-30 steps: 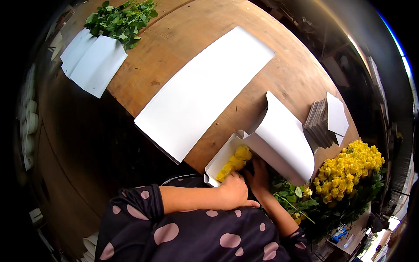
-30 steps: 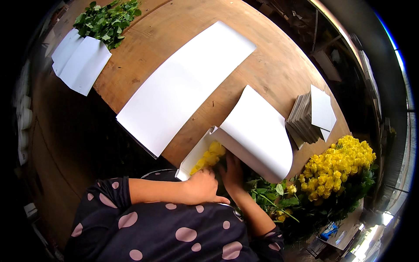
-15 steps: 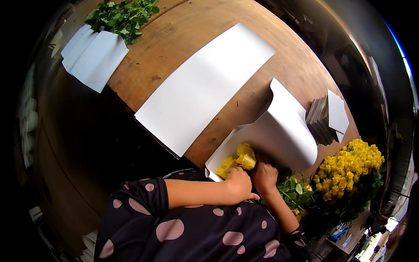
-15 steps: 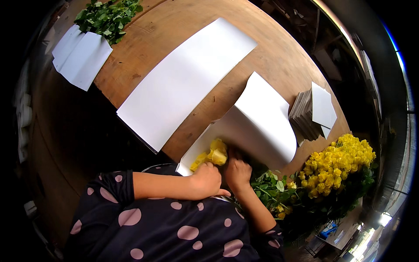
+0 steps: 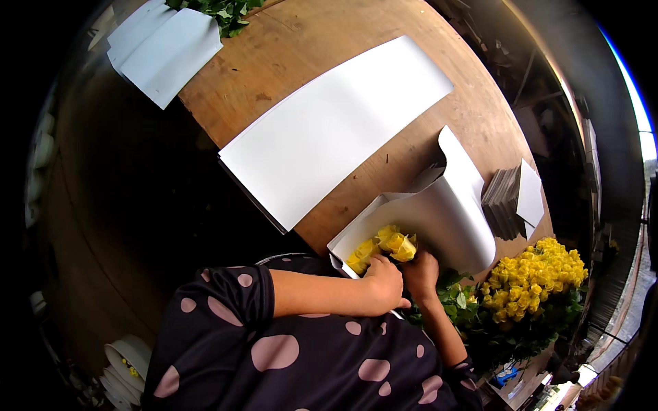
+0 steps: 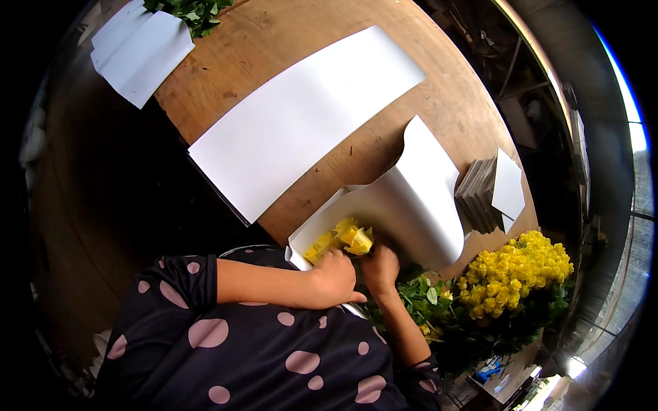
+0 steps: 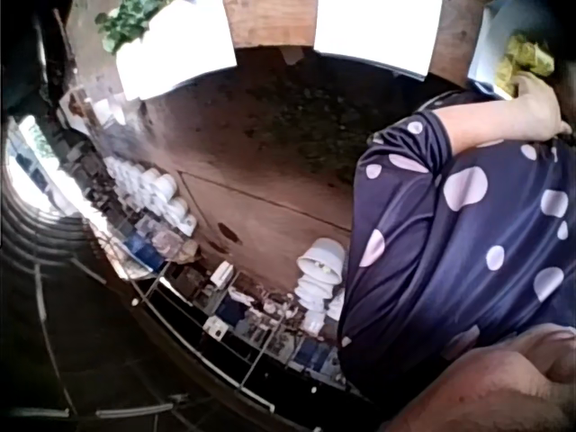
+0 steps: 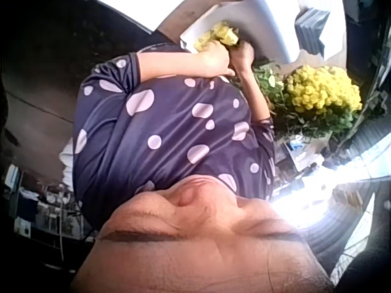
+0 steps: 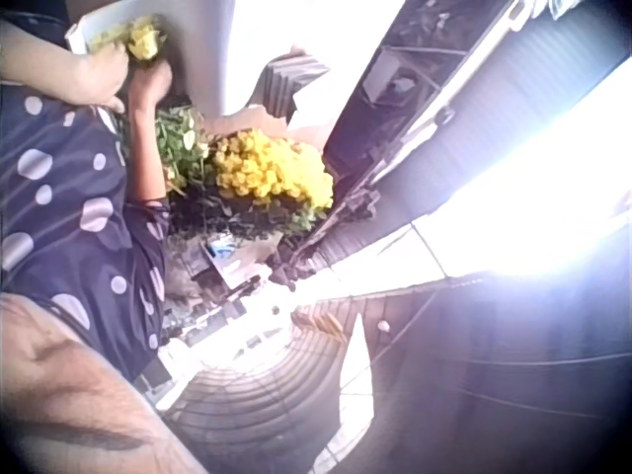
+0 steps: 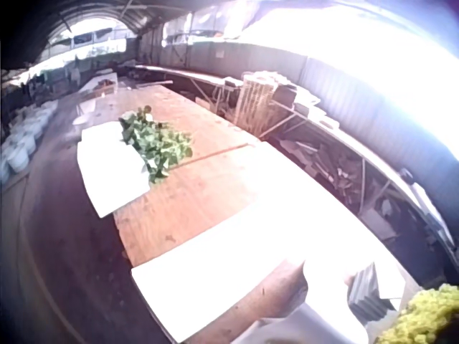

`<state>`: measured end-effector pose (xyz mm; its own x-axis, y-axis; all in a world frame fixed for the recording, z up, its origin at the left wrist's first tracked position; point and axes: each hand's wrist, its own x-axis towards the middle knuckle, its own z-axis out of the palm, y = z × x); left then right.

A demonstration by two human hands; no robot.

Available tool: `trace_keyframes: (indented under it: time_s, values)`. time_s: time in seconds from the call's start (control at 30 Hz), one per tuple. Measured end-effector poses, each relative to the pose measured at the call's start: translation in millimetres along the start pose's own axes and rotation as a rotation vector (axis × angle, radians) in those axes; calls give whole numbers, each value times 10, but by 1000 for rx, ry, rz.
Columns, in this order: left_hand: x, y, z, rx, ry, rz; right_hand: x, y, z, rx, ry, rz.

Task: The person arranges yellow roses and green leaves into a white box, then wraps the box with white paper. They handle the flowers and leaves by hand, placing them carefully inside the box and folding the paper around it.

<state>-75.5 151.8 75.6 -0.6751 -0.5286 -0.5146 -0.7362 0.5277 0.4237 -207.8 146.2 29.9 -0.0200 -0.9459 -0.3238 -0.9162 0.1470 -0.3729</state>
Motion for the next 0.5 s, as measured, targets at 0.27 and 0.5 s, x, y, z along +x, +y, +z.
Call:
trace_keyframes:
  time_s: [0.27, 0.5]
  values:
    - [25, 30, 53, 7, 8, -84, 78, 226, 258, 275, -31, -160]
    - [32, 4, 256, 25, 235, -56, 157, 278, 239, 125, -125, -145]
